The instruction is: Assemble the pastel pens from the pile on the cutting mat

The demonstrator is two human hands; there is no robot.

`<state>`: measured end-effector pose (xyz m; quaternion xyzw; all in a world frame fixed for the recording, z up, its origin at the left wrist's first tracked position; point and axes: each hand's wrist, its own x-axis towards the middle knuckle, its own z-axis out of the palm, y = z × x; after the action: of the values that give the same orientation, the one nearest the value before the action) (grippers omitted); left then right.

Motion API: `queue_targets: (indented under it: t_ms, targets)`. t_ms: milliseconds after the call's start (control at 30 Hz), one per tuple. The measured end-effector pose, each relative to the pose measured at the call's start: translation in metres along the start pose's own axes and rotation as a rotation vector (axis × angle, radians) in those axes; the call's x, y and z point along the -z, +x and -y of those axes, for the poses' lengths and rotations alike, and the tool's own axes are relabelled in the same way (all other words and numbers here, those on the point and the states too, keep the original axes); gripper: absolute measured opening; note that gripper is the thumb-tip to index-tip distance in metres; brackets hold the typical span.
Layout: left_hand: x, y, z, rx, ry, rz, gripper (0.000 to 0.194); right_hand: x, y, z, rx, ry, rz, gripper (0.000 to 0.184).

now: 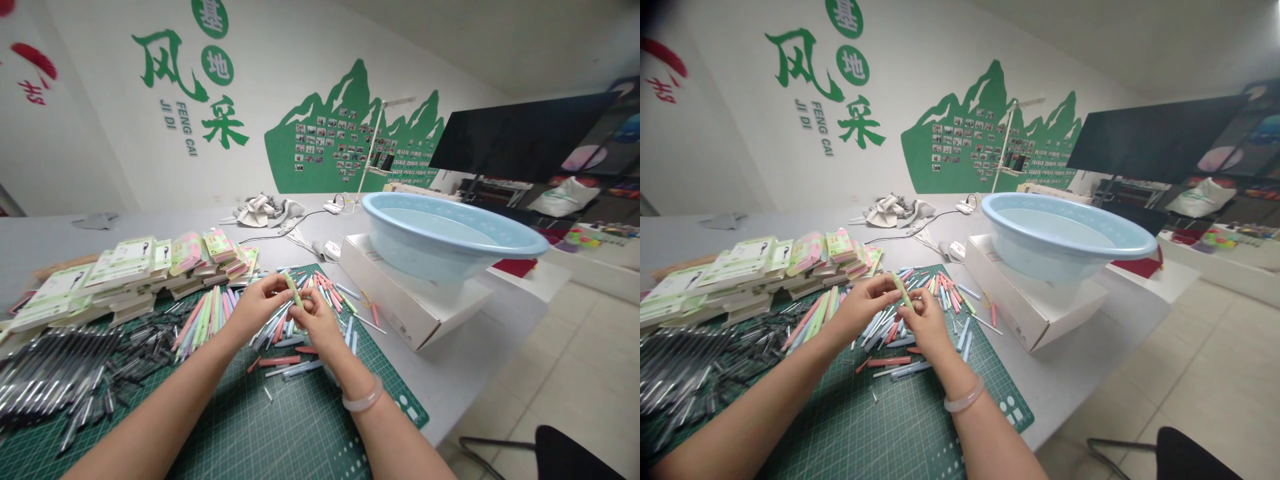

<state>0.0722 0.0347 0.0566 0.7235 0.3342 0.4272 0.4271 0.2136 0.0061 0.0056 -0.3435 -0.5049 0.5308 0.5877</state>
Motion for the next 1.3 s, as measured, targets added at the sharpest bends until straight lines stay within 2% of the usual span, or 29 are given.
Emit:
queue_targets:
  t_ms: [233,400,467,533,600,700,800,867,967,1033,1100,1133,1233,1300]
  targets:
    - [0.006,-0.008,0.001,0.017,-0.034,0.034,0.015,-0.005,-0.006,0.000,0.023,-0.001,-0.045,0.019]
    - [0.010,-0.013,-0.008,0.062,-0.200,0.135,0.020,-0.010,-0.008,-0.001,-0.030,0.154,0.116,0.016]
    - [0.007,-0.012,-0.008,0.056,-0.261,0.060,0.025,-0.012,-0.008,-0.001,-0.016,0.155,0.115,0.016]
    - [0.002,-0.011,-0.005,0.045,-0.310,-0.072,0.033,-0.012,-0.009,-0.002,0.000,0.153,0.088,0.017]
    - [-0.003,-0.009,-0.002,0.056,-0.368,-0.154,0.033,-0.012,-0.009,-0.002,-0.006,0.171,0.069,0.018]
    - [-0.006,-0.008,0.000,0.119,-0.484,-0.116,0.031,-0.011,-0.008,-0.002,-0.032,0.209,0.057,0.018]
    - [-0.007,-0.008,-0.002,0.154,-0.542,-0.058,0.040,-0.011,-0.007,-0.003,-0.034,0.219,0.042,0.017]
    - [-0.008,-0.008,-0.002,0.116,-0.496,-0.105,0.040,-0.011,-0.007,-0.004,-0.026,0.214,0.036,0.016]
    - [-0.008,-0.008,-0.001,0.097,-0.449,-0.160,0.026,-0.011,-0.007,-0.005,-0.045,0.242,0.059,0.016]
    - [-0.008,-0.007,0.000,0.153,-0.523,-0.073,0.025,-0.012,-0.007,-0.004,-0.068,0.276,0.082,0.016]
    - [-0.008,-0.007,0.000,0.186,-0.611,0.019,0.032,-0.013,-0.008,-0.002,-0.080,0.294,0.092,0.017]
    - [-0.007,-0.007,0.000,0.175,-0.630,0.024,0.037,-0.014,-0.008,-0.001,-0.084,0.293,0.092,0.017]
    - [-0.007,-0.005,0.002,0.107,-0.578,-0.105,0.043,-0.014,-0.007,0.000,-0.091,0.278,0.081,0.018]
    - [-0.005,-0.004,0.005,0.117,-0.556,-0.162,0.039,-0.014,-0.007,0.000,-0.098,0.285,0.077,0.019]
